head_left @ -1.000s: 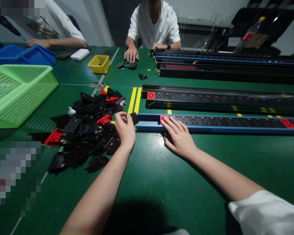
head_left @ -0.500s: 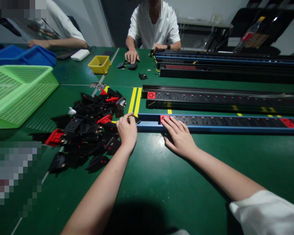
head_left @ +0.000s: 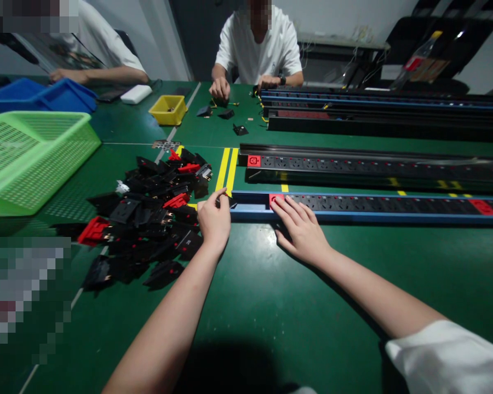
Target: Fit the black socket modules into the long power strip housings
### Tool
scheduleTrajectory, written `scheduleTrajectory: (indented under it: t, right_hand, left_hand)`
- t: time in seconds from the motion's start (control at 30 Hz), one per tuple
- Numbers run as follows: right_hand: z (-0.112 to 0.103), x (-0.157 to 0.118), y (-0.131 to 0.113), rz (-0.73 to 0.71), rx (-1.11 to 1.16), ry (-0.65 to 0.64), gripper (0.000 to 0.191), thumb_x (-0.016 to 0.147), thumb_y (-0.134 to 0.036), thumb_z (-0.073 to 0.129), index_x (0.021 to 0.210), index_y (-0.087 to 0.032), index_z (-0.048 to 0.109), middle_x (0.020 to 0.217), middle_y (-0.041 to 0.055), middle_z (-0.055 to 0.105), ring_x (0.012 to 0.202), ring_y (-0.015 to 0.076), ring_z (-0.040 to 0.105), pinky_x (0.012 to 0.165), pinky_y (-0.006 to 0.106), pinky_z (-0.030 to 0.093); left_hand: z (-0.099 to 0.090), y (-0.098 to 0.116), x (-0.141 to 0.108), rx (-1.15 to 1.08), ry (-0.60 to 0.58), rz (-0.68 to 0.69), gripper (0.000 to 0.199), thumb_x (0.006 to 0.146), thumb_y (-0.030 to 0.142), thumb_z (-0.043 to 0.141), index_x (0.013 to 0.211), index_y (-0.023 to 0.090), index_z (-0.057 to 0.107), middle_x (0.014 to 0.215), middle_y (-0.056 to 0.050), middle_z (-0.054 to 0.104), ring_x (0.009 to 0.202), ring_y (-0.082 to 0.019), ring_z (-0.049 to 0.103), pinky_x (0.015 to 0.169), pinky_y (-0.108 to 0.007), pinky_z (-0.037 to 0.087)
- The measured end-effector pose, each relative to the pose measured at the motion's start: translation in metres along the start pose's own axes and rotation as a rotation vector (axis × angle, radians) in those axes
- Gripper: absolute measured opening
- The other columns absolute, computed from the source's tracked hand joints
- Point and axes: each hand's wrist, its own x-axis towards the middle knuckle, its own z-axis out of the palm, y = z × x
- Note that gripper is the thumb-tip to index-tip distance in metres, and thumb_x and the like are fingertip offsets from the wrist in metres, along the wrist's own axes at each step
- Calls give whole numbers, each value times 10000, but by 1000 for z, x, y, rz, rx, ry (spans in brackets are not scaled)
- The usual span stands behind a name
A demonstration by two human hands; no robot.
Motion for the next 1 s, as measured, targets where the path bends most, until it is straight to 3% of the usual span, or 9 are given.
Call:
scheduleTrajectory:
  t: [0.13,0.4,0.57,0.87,1.0]
  right_hand:
    - [0,0,0,-5,-6,-3,678,914,-309,495,1548,-219,271,1610,28,264,1499,210,187,1206,419,193]
    - [1,0,1,-2,-9,-2,670,916,-317,490,1545,-216,279,1610,29,263,1498,214,191,1204,417,195]
    - [0,0,0,-2,-15,-10,670,919,-326,486,1545,-210,278,1610,23,263,1499,210,187,1207,410,182]
    - [0,1,0,-3,-9,-5,671,920,-318,489,1547,-216,274,1608,28,271,1497,217,196,1204,416,191]
    - [-1,0,0,-2,-14,-6,666,922,-315,486,1546,-212,278,1609,27,266,1498,211,190,1204,412,188]
  left_hand:
    - [0,2,0,-6,-15,0,305,896,289,470,1016,229,744,928,-57,743,906,-243,619,860,-371,475]
    - [4,-3,0,-80,78,-18,248,851,250,540,1067,189,646,1076,-69,709,1024,-221,622,933,-355,459]
    - [6,-6,1,-76,120,-20,277,838,261,575,1104,184,585,1075,-74,667,960,-203,615,920,-349,465]
    - [2,-3,0,83,-28,-16,343,944,328,435,1177,169,630,1148,-138,683,1118,-301,562,996,-454,428]
    - [1,-4,1,57,-18,10,379,960,338,399,1187,170,653,1196,-132,680,1124,-299,567,1010,-457,419]
